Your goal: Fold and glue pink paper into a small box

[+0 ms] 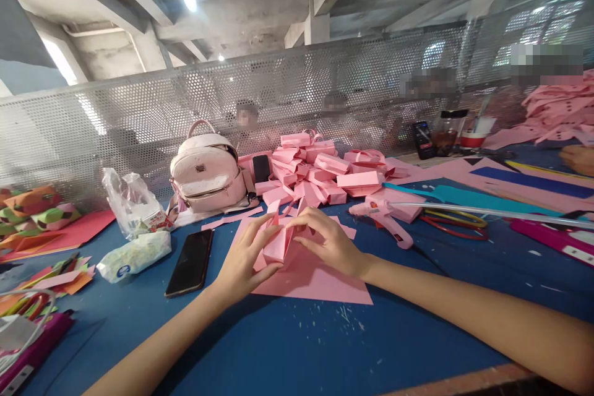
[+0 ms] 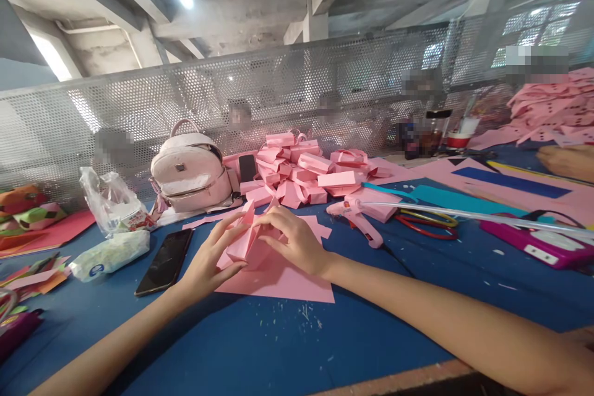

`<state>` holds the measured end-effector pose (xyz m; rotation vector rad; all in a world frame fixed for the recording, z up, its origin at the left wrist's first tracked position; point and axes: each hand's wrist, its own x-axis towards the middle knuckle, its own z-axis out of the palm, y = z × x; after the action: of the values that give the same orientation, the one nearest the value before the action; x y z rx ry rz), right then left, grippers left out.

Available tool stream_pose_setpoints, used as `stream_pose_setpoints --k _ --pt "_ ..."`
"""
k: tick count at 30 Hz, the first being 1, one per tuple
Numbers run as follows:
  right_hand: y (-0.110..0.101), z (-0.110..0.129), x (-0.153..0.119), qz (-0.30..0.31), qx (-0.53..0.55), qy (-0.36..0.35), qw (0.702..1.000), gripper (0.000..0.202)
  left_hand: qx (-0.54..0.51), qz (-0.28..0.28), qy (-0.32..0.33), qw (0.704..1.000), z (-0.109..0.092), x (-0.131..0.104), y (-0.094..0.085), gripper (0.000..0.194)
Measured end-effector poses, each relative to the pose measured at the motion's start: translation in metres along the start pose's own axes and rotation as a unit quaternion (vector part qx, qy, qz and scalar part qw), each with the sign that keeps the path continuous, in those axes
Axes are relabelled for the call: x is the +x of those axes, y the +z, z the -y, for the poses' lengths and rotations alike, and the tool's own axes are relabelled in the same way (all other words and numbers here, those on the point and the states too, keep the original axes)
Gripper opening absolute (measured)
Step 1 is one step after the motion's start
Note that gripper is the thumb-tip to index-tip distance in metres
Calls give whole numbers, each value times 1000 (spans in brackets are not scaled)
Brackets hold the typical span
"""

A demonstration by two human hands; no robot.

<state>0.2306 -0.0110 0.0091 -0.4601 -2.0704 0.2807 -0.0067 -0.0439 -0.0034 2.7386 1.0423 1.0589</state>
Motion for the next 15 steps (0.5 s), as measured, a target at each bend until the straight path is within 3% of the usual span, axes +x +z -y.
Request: stream_pose_setpoints --k 8,15 --pt "-1 -1 0 -11 -11 11 1000 4 12 -84 0 996 -1 0 -1 52" --pt "0 -1 -3 0 -27 0 1000 6 88 -84 21 992 3 2 2 52"
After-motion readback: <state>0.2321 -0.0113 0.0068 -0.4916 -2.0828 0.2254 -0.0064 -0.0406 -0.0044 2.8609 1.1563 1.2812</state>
